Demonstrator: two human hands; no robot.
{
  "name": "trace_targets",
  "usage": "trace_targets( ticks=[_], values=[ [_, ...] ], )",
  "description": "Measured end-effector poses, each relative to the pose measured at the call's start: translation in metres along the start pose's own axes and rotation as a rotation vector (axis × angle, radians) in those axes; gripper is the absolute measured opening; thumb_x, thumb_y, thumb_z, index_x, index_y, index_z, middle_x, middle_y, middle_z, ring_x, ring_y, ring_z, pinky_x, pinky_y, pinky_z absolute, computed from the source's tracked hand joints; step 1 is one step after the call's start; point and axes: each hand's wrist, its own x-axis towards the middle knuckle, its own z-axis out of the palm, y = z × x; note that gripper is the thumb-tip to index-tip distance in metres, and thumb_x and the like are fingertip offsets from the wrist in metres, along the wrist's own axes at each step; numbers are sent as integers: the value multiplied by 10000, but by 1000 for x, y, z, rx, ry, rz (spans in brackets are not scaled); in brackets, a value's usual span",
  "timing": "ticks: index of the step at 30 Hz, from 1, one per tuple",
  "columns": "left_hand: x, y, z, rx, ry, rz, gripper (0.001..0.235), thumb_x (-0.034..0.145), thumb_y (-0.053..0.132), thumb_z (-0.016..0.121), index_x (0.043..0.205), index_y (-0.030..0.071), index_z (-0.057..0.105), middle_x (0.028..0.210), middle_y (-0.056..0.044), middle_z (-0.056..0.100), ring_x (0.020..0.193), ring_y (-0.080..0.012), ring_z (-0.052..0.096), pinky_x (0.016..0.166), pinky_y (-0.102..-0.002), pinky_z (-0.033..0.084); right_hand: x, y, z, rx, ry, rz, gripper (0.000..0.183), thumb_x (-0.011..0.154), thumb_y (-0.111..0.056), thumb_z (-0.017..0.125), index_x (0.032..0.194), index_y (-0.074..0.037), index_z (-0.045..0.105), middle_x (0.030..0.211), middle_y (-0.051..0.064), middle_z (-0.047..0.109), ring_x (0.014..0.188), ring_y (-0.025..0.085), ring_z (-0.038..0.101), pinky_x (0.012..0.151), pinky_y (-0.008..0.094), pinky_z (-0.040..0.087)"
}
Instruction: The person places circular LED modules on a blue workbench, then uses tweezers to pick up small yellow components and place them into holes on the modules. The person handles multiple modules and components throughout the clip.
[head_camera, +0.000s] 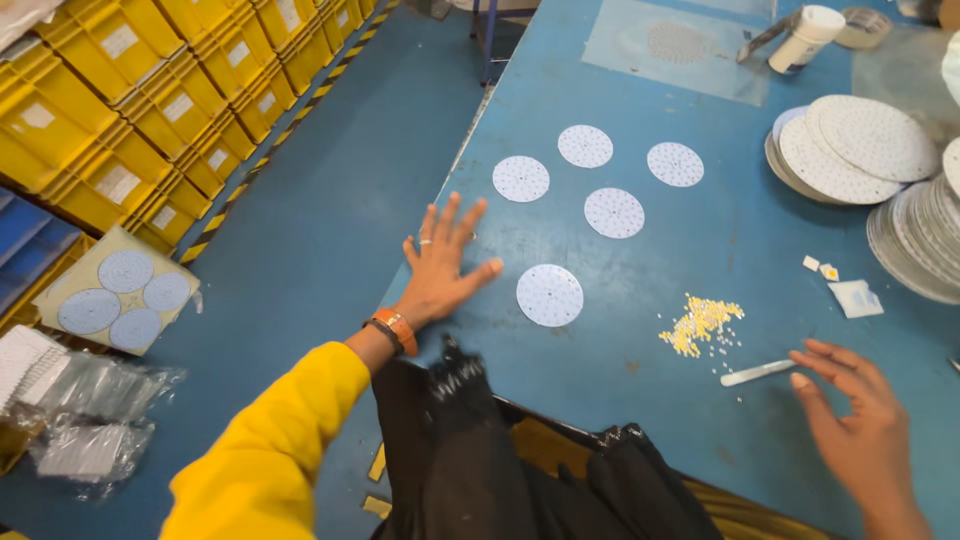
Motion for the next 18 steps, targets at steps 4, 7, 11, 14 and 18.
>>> trace_targets(
  ticks=[4,7,11,14,18],
  values=[
    [5,-14,13,-335,273,-96,717,998,503,568,1596,167,361,1696,-165,215,1582,-436,55,1251,-564,31,-22,20,-3,-126,-62,-29,354,923,-154,705,1277,-139,719,1375,82,639,1307,294,615,1003,375,520],
    [9,-10,21,-162,441,-39,470,964,325,632,1378,104,599,1507,-156,560,1525,-344,333,1260,-536,153,-6,42,-12,-111,-121,-9,416,981,-108,620,1394,-151,644,1546,121,558,1313,310,598,917,365,530],
    [40,21,33,-434,145,-1,301,927,252,635,1147,68,726,1099,-95,767,930,-215,681,801,-348,547,21,55,-14,-239,-364,-88,530,913,-65,575,1422,-211,606,1488,72,599,1256,300,606,1004,399,514],
    [78,44,42,-649,-185,-69,296,939,246,612,1122,40,719,960,-81,767,661,-146,699,586,-258,534,30,47,-14,-392,-434,-216,540,894,-111,610,1422,-220,598,1380,69,632,1276,311,581,1066,423,478],
    [101,52,52,-696,-374,-187,304,957,269,615,1145,39,683,960,-95,747,567,-112,663,432,-218,428,24,27,-11,-369,-348,-230,346,837,-214,729,1183,-216,740,1266,53,677,1251,299,599,1002,421,501]
  ],
)
